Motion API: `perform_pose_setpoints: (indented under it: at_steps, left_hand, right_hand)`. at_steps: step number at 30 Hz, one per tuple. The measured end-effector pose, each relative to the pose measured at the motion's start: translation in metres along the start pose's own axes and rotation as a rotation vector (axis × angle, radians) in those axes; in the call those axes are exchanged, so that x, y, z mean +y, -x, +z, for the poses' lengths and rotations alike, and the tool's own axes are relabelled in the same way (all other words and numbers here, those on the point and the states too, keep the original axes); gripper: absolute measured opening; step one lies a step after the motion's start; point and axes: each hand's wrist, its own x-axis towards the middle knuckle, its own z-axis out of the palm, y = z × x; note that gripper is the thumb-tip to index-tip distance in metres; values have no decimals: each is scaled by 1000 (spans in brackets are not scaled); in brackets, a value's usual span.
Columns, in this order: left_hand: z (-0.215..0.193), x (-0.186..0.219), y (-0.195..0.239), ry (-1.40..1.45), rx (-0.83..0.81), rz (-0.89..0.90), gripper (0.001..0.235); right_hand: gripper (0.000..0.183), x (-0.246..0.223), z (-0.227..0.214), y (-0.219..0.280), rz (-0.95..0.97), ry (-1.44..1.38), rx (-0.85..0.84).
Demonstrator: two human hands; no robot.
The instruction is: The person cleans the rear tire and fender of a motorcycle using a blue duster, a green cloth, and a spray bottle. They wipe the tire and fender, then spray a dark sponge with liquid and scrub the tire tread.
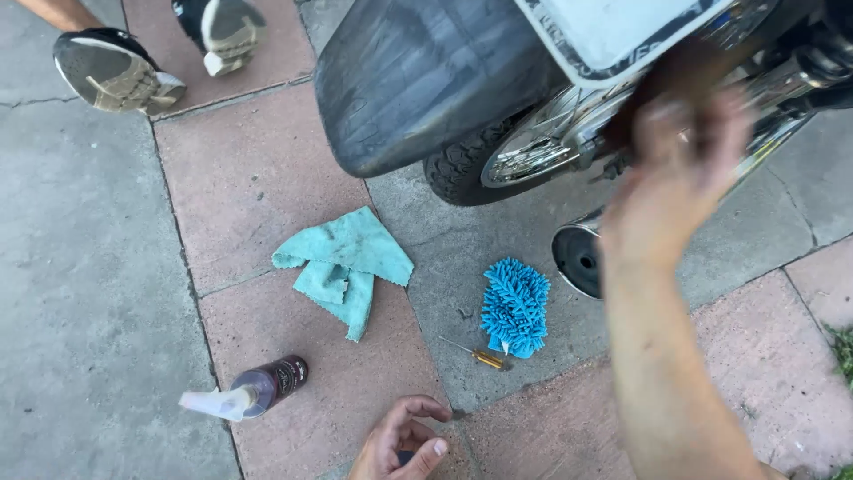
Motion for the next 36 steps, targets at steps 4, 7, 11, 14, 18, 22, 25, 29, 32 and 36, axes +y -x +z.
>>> perform_pose_setpoints:
  at_steps: [4,7,11,14,18,22,25,29,32,36]
  left_hand:
    - [2,2,1,-34,-18,-6,48]
    - [3,12,2,-40,-24,-116,50]
    - [5,7,-2,-67,-51,-92,53]
    - [5,-13,-9,-86,-54,15,50]
    - [3,-15,-4,-92,-47,24,49]
    - [5,-9,-7,-197,-59,-73,51]
    - [7,-9,-10,-232,-66,-55,54]
    - [9,-5,-10,-290,-73,-53,60]
    - [5,-11,-5,-320,-114,12,63]
    - [6,-15,-9,-359,-91,-42,63]
  right_hand:
    - [24,-13,14,-43,-429,-274,-24]
    - [29,-26,35,-2,-497,-123,-78]
    - [37,-6,30,66,-415,159,-328]
    - [28,10,4,47,-440,152,-174]
    - [33,25,0,-43,-344,-357,95]
    - [35,-3,31,-2,-430,-110,-1]
    - [47,-14,32,54,-270,21,-154]
    - [46,-3,6,41,-259,79,-70]
    - [32,10,3,-27,-364,-400,-77]
    - [29,-19,37,15,-419,-166,-42]
